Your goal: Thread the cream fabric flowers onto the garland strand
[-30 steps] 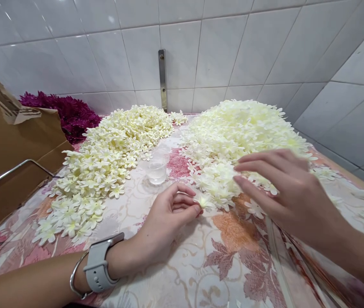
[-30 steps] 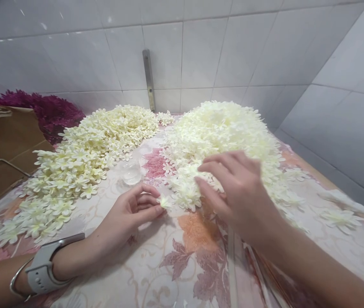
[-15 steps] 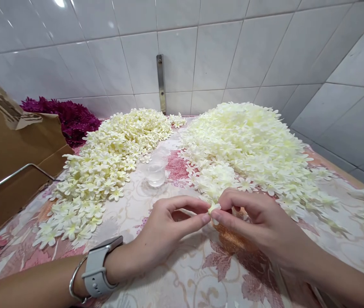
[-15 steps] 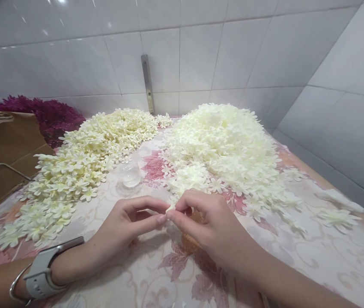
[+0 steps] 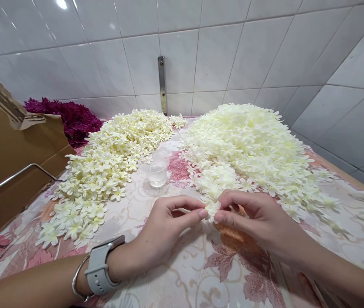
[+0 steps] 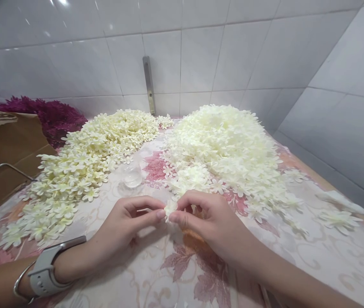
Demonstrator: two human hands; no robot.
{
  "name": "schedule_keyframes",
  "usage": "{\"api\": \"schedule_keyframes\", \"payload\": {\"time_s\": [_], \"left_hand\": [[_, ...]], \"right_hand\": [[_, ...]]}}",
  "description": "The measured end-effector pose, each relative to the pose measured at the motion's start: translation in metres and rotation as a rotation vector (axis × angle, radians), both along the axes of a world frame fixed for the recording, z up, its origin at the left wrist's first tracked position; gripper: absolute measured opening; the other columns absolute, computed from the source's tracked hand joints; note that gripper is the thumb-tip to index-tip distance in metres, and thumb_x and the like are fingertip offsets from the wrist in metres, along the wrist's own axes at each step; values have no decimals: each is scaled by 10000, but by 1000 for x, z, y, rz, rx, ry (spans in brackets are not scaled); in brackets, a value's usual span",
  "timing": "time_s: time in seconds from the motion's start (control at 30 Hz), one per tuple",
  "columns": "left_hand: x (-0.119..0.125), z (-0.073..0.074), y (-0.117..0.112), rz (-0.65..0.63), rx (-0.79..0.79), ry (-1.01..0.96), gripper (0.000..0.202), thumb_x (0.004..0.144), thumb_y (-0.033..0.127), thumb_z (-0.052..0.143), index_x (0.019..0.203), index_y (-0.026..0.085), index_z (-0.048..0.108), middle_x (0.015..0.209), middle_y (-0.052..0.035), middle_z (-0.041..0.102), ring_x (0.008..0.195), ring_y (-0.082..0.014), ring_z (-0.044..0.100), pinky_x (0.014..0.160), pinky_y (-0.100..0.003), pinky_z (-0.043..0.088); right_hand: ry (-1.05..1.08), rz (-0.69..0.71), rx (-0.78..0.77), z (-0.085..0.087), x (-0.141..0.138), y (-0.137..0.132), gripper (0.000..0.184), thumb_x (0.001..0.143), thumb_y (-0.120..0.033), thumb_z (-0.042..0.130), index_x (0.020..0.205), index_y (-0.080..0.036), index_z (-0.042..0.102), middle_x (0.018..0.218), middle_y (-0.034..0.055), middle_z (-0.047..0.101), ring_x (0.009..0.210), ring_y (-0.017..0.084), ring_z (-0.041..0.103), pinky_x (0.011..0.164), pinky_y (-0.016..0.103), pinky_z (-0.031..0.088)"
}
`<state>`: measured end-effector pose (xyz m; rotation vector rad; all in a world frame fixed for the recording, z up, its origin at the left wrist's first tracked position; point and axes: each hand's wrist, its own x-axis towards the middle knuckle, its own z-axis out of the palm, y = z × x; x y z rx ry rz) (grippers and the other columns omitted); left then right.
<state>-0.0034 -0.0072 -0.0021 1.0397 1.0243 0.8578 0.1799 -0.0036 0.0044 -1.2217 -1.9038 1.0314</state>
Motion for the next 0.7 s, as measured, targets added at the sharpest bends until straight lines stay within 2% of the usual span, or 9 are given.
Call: {"api": "schedule_keyframes", "payload": {"time_s": [0.07,0.17,0.37,0.53,0.6,0.7], "left_hand": [[1,1,1,46,-33,-50,70,698,255,740,701,188,719,718,0,648,700,-114,550,641,-213,434],[2,1,3,93,-44,-80,90,664,265,773,688,196,721,740,8,652,703,-105,550,669,-215,440],[2,0,3,94,-38,-64,116,651,273,777,699,183,721,705,8,640,672,-112,550,629,-216,434],[2,0,3,89,-7,-45,46,688,225,747,692,188,721,688,23,630,669,-90,542,640,-194,429],[2,1,3,109,-8,-33,32,693,217,744,699,192,724,698,25,630,671,-83,541,649,-190,433],[2,1,4,141,-40,-43,41,687,220,753,704,198,722,706,27,630,667,-78,546,646,-187,440]], "right_hand": [[-27,35,31,3,2,0,215,858,-359,533,729,-217,631,670,-13,591,592,125,503,526,230,382],[-67,26,52,7,3,0,207,871,-320,506,749,-225,644,721,-4,632,631,139,548,551,238,411],[-79,-55,40,6,3,2,197,824,-324,558,679,-223,643,662,-7,624,613,147,556,552,246,426],[-52,-100,54,5,2,2,196,808,-302,561,639,-218,611,620,-16,591,583,136,533,514,242,396],[-63,-143,97,6,4,2,194,807,-293,553,630,-221,590,598,-23,577,562,134,521,505,247,384],[-137,-261,279,8,10,7,159,791,-274,558,638,-231,567,602,-20,578,550,142,510,500,267,366]]}}
